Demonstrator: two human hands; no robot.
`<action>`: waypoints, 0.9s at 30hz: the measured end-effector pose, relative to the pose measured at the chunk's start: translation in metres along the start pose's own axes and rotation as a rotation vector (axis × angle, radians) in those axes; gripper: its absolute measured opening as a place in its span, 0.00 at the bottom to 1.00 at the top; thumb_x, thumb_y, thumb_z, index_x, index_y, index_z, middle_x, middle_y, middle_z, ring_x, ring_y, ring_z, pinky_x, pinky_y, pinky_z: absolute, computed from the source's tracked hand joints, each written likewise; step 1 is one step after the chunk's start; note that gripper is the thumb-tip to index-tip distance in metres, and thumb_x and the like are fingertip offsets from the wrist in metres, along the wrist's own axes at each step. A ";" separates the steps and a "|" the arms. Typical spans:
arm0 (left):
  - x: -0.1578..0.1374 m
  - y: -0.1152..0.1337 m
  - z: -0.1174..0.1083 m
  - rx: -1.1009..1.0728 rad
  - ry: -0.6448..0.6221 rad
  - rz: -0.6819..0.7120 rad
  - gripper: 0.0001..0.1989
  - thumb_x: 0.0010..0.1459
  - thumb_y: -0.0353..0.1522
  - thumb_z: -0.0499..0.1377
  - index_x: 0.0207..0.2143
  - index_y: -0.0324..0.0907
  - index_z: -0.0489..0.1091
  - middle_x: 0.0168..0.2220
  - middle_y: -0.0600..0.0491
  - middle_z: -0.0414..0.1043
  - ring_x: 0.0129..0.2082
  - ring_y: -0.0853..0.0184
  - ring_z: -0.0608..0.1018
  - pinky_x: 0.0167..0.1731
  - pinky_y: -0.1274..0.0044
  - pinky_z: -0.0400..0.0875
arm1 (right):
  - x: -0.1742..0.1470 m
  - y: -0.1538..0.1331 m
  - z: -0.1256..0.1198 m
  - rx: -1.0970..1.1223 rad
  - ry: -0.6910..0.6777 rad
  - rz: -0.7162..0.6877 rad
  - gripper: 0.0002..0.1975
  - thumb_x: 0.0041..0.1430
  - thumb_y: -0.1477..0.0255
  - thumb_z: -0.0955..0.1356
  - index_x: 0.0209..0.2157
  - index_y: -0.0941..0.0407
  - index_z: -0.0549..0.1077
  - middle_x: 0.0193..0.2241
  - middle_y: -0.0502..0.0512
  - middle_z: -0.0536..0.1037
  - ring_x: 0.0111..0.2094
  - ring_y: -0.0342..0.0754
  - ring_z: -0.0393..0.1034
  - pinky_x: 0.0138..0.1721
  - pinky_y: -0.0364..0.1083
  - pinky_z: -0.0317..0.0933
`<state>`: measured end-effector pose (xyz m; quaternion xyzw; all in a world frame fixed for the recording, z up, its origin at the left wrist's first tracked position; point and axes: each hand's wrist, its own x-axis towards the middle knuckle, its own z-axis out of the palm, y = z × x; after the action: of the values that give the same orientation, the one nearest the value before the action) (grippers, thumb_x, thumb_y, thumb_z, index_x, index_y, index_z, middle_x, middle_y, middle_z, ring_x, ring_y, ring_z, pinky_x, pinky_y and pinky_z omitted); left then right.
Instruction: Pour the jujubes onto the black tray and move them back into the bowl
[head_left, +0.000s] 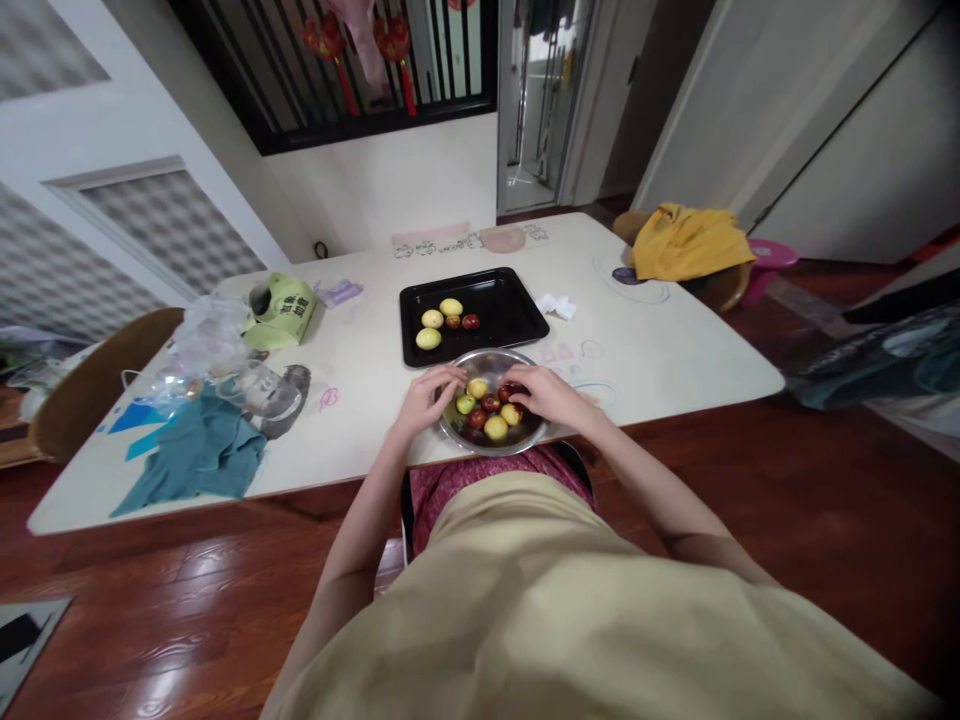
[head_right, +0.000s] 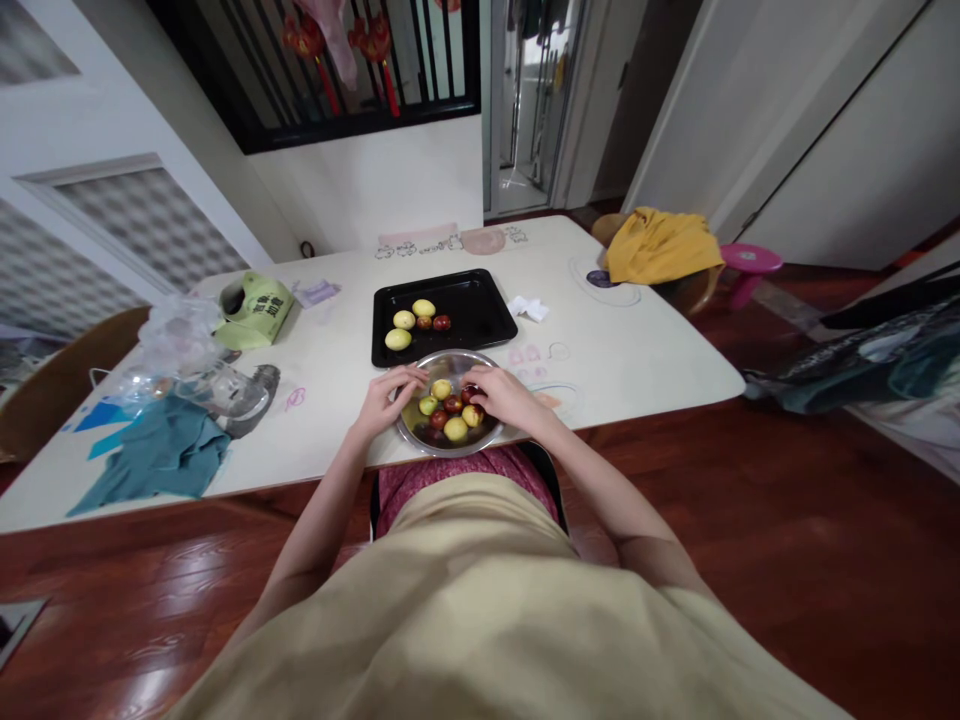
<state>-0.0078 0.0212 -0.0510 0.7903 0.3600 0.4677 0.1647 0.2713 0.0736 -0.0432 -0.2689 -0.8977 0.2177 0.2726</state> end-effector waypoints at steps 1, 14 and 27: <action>0.000 0.000 0.000 0.000 0.000 0.000 0.15 0.76 0.37 0.56 0.38 0.42 0.79 0.45 0.44 0.85 0.50 0.59 0.85 0.64 0.59 0.75 | -0.002 0.001 -0.001 0.012 0.028 -0.013 0.12 0.61 0.83 0.71 0.43 0.54 0.81 0.41 0.57 0.85 0.45 0.56 0.80 0.50 0.54 0.73; 0.035 -0.012 -0.012 0.144 0.095 -0.055 0.11 0.75 0.35 0.57 0.47 0.42 0.79 0.49 0.45 0.84 0.52 0.60 0.84 0.57 0.65 0.79 | -0.021 0.029 0.008 0.185 0.676 -0.109 0.16 0.76 0.64 0.66 0.37 0.51 0.82 0.37 0.58 0.85 0.42 0.55 0.81 0.47 0.57 0.75; 0.132 -0.095 0.015 0.604 -0.402 -0.209 0.24 0.65 0.20 0.59 0.61 0.39 0.75 0.64 0.39 0.72 0.64 0.53 0.77 0.66 0.60 0.72 | -0.020 0.037 0.021 0.204 0.648 -0.095 0.22 0.78 0.59 0.60 0.38 0.52 0.82 0.40 0.60 0.85 0.45 0.55 0.79 0.48 0.58 0.75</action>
<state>0.0054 0.1829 -0.0337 0.8383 0.5207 0.1566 0.0386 0.2860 0.0847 -0.0870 -0.2535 -0.7494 0.1969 0.5791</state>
